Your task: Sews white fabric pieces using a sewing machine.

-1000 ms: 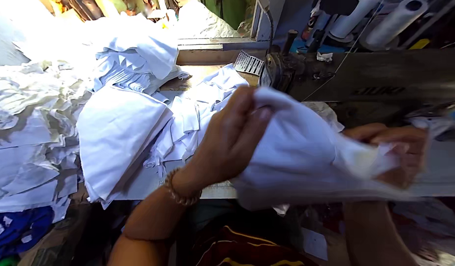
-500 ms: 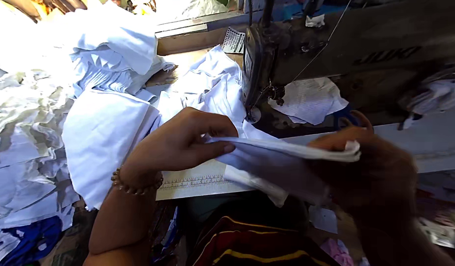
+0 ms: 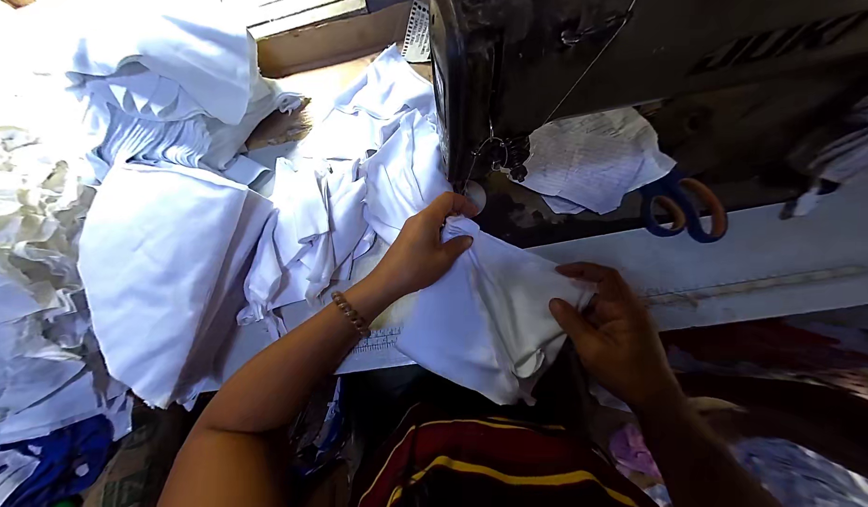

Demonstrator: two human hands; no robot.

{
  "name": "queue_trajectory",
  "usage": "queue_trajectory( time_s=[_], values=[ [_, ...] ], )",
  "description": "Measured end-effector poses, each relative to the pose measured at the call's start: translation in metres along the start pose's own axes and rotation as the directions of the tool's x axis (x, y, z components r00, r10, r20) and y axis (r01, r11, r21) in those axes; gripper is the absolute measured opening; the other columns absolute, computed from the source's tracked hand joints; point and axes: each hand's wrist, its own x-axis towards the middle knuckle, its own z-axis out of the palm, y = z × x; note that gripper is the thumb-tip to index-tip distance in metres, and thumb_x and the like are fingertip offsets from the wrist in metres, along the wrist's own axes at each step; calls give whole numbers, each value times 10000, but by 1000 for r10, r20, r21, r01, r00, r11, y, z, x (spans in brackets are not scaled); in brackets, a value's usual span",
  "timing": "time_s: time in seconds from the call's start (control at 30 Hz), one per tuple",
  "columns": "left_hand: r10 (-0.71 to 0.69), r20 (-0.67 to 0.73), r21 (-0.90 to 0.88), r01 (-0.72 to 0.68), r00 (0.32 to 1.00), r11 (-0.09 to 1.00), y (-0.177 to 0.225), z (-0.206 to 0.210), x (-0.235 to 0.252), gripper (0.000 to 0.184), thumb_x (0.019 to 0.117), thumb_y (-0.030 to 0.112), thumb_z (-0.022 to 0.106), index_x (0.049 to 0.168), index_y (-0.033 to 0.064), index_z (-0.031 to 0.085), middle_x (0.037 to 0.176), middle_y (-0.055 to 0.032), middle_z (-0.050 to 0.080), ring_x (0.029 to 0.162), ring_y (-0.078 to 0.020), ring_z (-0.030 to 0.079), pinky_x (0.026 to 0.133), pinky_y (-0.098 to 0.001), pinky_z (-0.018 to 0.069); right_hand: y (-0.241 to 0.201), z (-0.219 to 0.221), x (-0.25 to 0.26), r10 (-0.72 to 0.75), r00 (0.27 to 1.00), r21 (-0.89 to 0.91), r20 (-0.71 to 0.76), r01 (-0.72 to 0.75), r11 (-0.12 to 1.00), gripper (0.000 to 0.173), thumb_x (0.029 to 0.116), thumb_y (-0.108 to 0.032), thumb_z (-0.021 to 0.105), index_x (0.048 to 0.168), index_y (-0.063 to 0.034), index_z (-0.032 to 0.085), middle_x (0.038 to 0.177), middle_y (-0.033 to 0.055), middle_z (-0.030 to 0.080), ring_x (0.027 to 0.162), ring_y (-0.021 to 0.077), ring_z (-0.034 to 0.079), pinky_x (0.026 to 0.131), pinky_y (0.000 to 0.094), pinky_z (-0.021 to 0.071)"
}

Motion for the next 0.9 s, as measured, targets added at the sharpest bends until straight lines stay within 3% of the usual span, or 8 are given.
queue_trajectory(
  time_s=[0.1, 0.17, 0.33, 0.4, 0.5, 0.6, 0.7, 0.9],
  values=[
    [105, -111, 15, -104, 988, 994, 6, 3, -5, 268, 961, 16, 652, 1221, 20, 585, 1057, -71, 674, 787, -50, 653, 697, -203, 563, -13, -10, 8, -139, 990, 57, 10, 138, 989, 146, 969, -46, 562, 1082, -45, 653, 932, -105, 669, 764, -121, 575, 696, 55, 496],
    [153, -162, 178, -124, 975, 976, 1, 11, -5, 265, 944, 24, 686, 1198, 0, 615, 1068, -123, 666, 790, -117, 665, 689, -264, 583, -9, -15, 14, -87, 995, -155, 53, 94, 983, 196, 971, -98, 543, 1023, -39, 722, 858, -50, 691, 714, -95, 574, 662, 91, 494],
    [245, -173, 524, -121, 954, 843, -12, 21, -3, 330, 931, 132, 740, 1229, 15, 658, 1148, -184, 630, 826, -250, 658, 705, -378, 576, -2, -17, 20, 92, 986, -589, 138, 7, 808, 339, 972, -248, 489, 1136, -87, 739, 683, 95, 649, 546, 239, 585, 504, 455, 459],
    [337, -148, 688, -148, 930, 711, 2, 28, -12, 275, 958, 150, 684, 1200, 21, 699, 1307, -232, 604, 1009, -342, 659, 815, -461, 566, -5, -22, 22, -67, 993, -708, 100, 118, 696, 396, 1007, -368, 516, 1130, -91, 770, 789, 160, 693, 640, 350, 659, 526, 546, 489],
    [433, -84, 783, -210, 897, 586, 13, 57, -22, 212, 959, 140, 602, 1076, 69, 763, 1170, -168, 700, 1099, -365, 655, 911, -530, 518, -14, -17, 39, -348, 916, -706, 201, 382, 597, 321, 1033, -243, 531, 1096, -42, 773, 1057, 233, 716, 951, 428, 696, 721, 560, 553],
    [239, 3, 775, -153, 971, 613, -5, 73, -23, 425, 990, 276, 547, 1275, -9, 681, 1438, -268, 573, 1381, -462, 508, 1094, -686, 375, 7, 7, 65, -471, 740, -448, 481, 669, 593, 358, 987, -66, 484, 1255, -35, 719, 1361, 163, 663, 1309, 375, 595, 1058, 533, 492],
    [244, -11, 707, -165, 970, 688, -23, 56, -23, 508, 994, 340, 524, 1333, -16, 651, 1517, -254, 506, 1460, -415, 430, 1177, -638, 296, 25, 23, 74, -431, 706, -431, 562, 695, 575, 451, 1020, -108, 408, 1422, -69, 607, 1477, 106, 590, 1370, 314, 556, 1075, 541, 455],
    [327, -60, 622, -220, 943, 752, -45, 13, -1, 673, 924, 461, 663, 1331, -74, 624, 1441, -264, 571, 1412, -414, 487, 1166, -480, 406, 28, 35, 87, -335, 812, -550, 477, 574, 607, 461, 1037, -207, 362, 1342, -61, 675, 1465, 102, 602, 1409, 367, 504, 1107, 631, 375]
  ],
)
